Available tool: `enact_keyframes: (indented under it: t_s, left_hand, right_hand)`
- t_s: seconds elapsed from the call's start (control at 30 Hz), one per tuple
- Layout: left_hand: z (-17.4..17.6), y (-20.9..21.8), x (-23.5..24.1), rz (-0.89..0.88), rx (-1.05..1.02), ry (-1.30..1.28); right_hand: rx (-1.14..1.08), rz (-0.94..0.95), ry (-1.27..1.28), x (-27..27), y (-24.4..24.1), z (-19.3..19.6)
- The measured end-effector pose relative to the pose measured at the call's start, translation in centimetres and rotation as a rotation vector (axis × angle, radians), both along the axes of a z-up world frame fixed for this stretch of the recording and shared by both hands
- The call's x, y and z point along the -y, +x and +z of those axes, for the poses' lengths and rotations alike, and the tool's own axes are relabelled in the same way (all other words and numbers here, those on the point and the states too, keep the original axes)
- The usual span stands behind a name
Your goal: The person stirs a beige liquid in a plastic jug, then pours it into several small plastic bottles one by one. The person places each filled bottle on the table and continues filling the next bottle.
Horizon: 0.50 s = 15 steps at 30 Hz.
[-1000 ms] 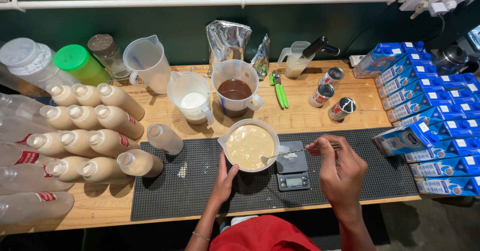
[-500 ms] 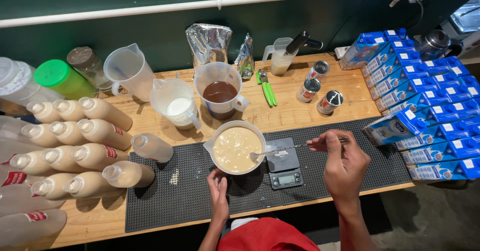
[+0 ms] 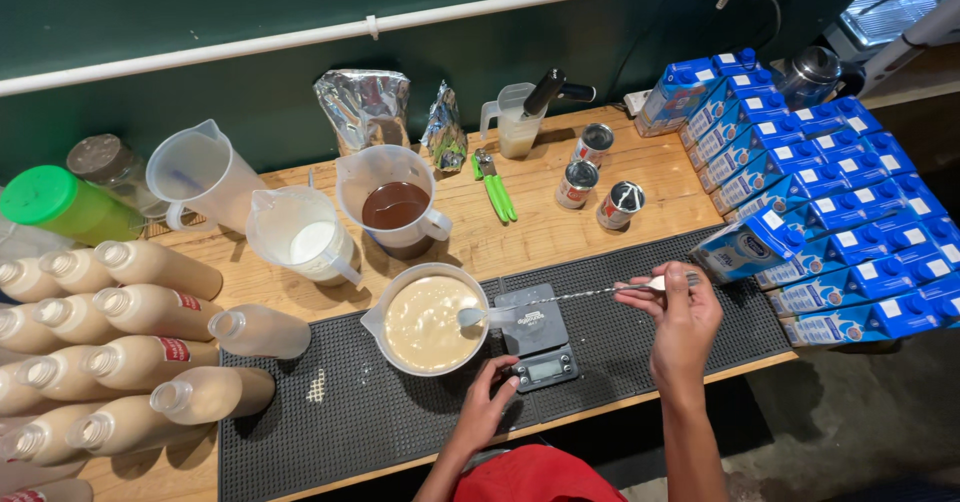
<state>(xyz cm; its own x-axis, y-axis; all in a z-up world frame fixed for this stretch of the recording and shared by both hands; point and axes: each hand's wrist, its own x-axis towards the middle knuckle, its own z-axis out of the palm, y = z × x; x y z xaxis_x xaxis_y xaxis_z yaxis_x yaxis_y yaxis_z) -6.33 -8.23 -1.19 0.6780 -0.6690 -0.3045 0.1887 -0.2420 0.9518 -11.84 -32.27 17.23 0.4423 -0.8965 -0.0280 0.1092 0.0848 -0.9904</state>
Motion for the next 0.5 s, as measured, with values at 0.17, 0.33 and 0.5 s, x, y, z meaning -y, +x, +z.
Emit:
enact_keyframes:
  t_s: [0.17,0.33,0.5]
  left_hand:
    - [-1.4,0.7,4.5,-0.028,0.063,-0.038]
    - [-3.4,1.6,9.8,0.0,0.068,-0.133]
    - [-4.9,2.8,14.4,0.141,0.075,-0.17]
  right_hand:
    - [0.077,-0.065,0.188,3.8,-1.2,-4.3]
    - [0.137,-0.156,0.284,7.8,-0.2,-6.1]
    - [0.258,-0.258,0.298,13.0,4.3,-8.4]
